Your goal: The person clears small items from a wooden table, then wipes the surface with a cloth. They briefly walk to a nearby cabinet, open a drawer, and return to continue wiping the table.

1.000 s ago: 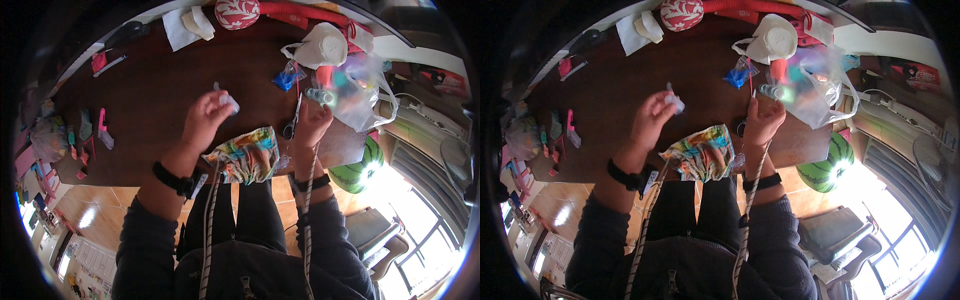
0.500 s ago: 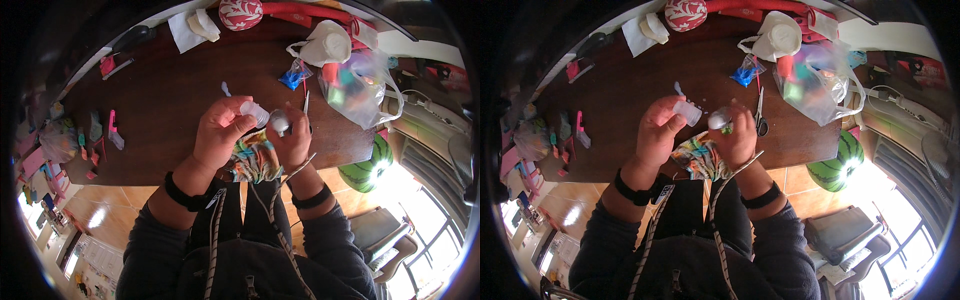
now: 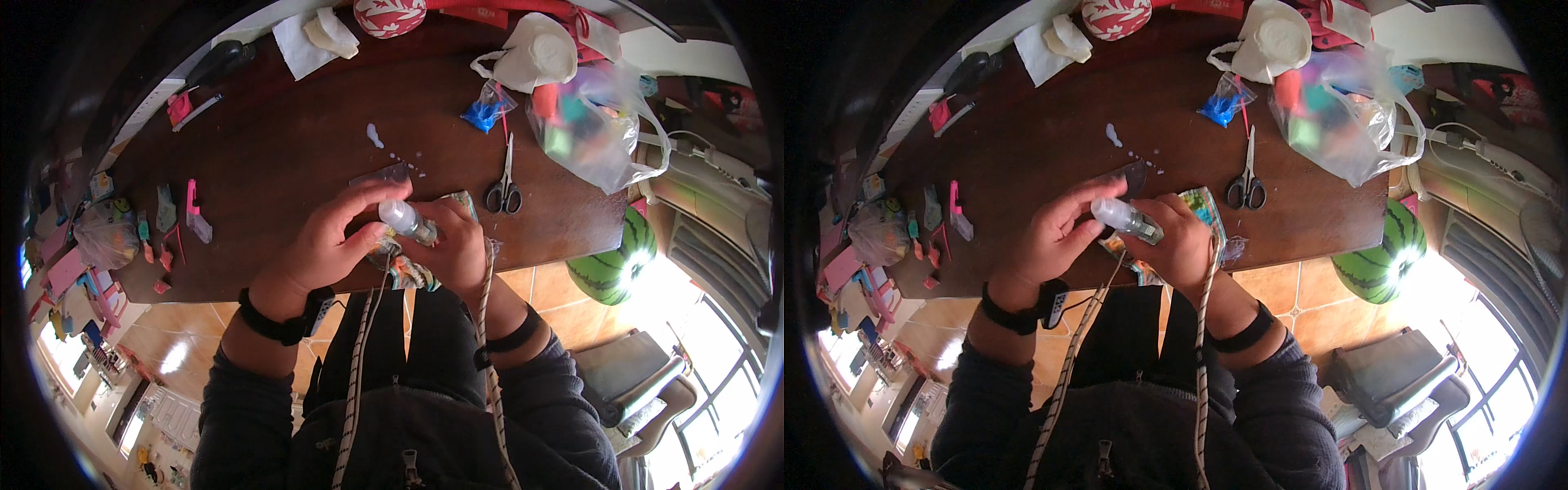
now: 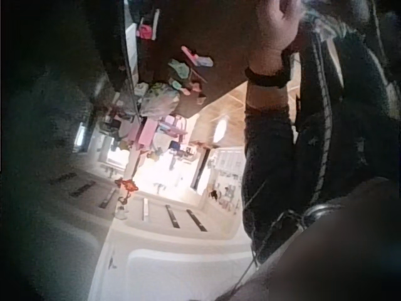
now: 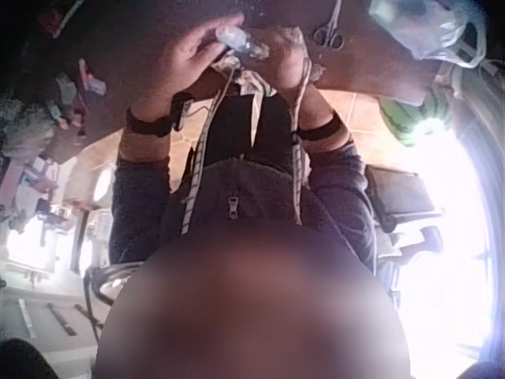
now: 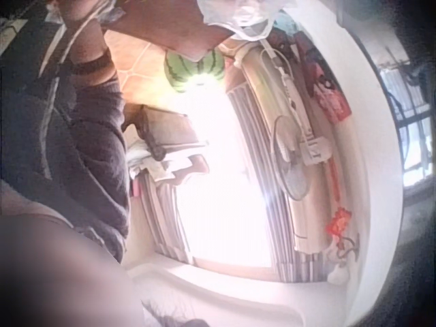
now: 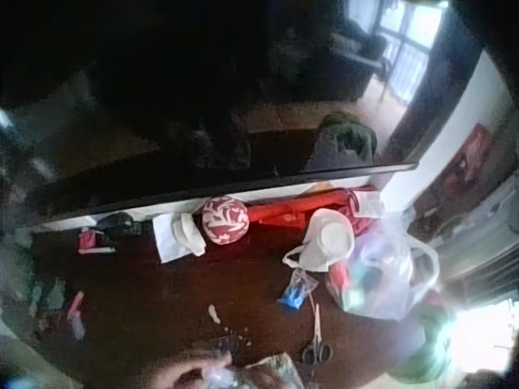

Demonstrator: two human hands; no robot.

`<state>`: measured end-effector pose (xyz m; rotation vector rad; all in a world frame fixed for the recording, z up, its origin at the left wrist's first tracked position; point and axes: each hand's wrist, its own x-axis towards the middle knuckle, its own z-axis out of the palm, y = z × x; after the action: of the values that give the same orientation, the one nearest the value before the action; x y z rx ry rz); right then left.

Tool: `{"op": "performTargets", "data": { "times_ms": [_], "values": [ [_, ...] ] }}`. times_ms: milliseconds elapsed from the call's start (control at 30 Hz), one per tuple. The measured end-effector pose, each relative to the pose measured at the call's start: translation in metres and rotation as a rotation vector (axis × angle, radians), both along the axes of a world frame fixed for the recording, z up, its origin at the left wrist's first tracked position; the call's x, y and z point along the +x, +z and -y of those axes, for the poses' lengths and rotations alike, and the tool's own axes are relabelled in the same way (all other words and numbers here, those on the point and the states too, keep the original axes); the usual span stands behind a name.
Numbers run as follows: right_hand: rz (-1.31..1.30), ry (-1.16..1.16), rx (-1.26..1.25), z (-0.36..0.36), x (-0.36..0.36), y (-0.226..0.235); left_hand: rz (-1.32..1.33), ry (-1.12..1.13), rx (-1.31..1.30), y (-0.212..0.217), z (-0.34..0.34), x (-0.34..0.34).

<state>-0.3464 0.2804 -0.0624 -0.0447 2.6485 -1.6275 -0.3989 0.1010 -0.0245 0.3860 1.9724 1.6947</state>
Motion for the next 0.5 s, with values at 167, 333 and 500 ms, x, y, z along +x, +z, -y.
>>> {"op": "performTargets", "data": {
  "times_ms": [167,333,500],
  "values": [
    [0.026,0.03,0.104,0.003,0.002,0.004,-0.122,-0.055,-0.493,0.026,0.006,-0.014],
    [0.022,0.059,0.135,0.003,0.007,0.0,-0.245,-0.256,-0.447,0.024,0.005,-0.013],
    [0.014,0.073,0.133,0.0,0.015,-0.006,-0.514,-0.292,-0.376,0.02,0.002,-0.002]
  ]
}}
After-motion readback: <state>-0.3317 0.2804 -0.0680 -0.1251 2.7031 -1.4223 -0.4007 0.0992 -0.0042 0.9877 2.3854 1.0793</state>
